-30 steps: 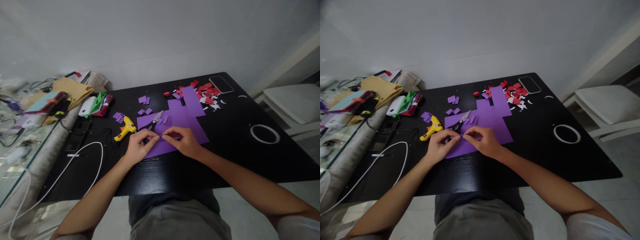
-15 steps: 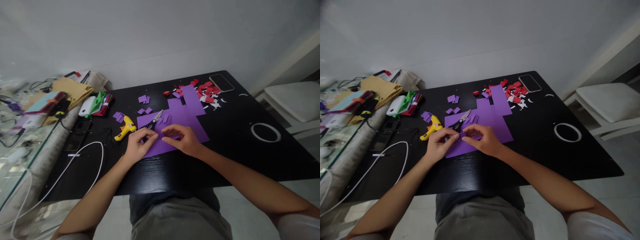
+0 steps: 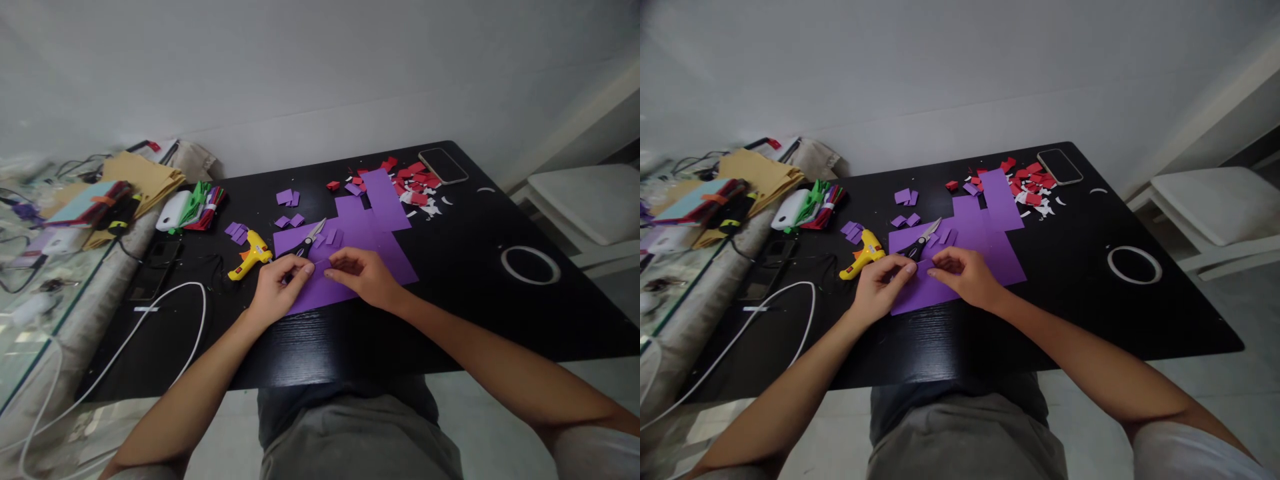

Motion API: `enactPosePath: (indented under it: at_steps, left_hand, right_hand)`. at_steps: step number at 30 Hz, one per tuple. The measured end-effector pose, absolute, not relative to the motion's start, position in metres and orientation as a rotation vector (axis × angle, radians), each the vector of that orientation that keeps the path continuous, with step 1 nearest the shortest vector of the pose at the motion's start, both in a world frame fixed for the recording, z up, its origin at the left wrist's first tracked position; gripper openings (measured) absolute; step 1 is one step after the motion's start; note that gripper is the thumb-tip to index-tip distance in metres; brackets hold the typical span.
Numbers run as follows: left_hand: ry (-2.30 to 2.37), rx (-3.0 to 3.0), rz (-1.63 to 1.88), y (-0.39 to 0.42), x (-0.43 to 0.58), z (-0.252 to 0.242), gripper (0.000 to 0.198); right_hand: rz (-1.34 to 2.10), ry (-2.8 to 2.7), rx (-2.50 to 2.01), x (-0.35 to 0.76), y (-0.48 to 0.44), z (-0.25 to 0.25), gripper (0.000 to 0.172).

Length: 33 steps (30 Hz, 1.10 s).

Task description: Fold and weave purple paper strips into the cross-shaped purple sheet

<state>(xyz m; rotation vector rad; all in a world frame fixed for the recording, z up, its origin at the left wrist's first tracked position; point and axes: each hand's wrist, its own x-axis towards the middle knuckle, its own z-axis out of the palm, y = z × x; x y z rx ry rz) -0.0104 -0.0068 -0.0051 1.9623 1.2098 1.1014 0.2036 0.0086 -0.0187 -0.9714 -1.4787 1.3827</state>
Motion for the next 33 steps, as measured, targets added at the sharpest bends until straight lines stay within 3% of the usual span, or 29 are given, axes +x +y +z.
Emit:
enactPosePath:
  at_steps: [16,22,33]
  left_hand:
    - [1.266,2.121,1.000,-0.004,-0.013,-0.007,0.025]
    - [1.247,2.006,0.962,-0.004,-0.013,-0.008,0.038]
    - [1.138,1.723,1.000,-0.007,-0.004,-0.009,0.021]
  right_hand:
    - [1.494,-1.181,-1.042,0.208,0.015,-0.010,0.029]
    - [1.622,-1.060,-1.005,0.207,0.016,-0.012,0.031]
    - [1.671,-1.203,-0.993,0.205,0.011,-0.007,0.031]
